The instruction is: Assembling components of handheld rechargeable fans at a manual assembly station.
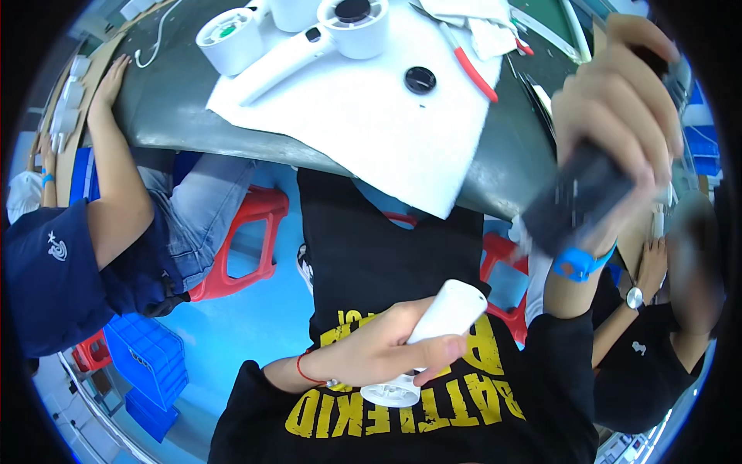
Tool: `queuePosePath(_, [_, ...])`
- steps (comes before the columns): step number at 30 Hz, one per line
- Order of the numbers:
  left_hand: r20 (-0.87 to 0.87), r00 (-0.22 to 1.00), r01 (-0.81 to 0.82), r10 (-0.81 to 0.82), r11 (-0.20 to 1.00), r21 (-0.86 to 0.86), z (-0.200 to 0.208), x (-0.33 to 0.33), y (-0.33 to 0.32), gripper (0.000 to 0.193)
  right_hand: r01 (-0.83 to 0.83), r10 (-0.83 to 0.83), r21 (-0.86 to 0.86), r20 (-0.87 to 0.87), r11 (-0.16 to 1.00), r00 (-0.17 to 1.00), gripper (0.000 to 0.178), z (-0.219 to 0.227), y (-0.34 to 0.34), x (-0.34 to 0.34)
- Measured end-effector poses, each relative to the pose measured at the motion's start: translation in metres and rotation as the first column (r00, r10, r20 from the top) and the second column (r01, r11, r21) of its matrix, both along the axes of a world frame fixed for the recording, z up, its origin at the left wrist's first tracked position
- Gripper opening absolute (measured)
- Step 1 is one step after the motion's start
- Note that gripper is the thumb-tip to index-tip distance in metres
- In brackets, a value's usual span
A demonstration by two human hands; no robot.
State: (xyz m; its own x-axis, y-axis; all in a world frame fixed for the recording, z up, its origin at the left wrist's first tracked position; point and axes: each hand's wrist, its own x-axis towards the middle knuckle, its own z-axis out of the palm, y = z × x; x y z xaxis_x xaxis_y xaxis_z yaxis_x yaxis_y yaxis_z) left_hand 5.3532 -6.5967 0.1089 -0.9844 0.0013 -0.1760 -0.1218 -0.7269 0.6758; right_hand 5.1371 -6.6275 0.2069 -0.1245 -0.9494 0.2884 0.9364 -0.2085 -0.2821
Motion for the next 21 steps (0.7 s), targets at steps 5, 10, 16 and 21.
queuePosePath(5, [-0.003,0.991,-0.132,0.134,0.979,0.154,-0.005,0.003,0.000,0.025,0.499,-0.433,0.085,-0.387,0.862,0.814,0.058,-0.021,-0.048,-0.014])
queuePosePath(10, [-0.051,0.989,-0.127,0.137,0.978,0.164,-0.005,0.002,-0.003,0.025,0.570,-0.451,0.072,-0.533,0.819,0.716,0.072,-0.042,-0.075,-0.012])
queuePosePath(16, [0.030,0.979,-0.204,0.203,0.953,0.222,-0.003,0.002,-0.008,0.022,0.580,-0.460,0.047,-0.558,0.814,0.691,0.074,-0.038,-0.073,-0.018])
queuePosePath(21, [0.184,0.895,-0.435,0.406,0.886,0.160,0.000,-0.008,-0.020,0.023,0.393,-0.390,-0.102,-0.494,0.914,0.777,0.051,-0.029,-0.043,-0.034])
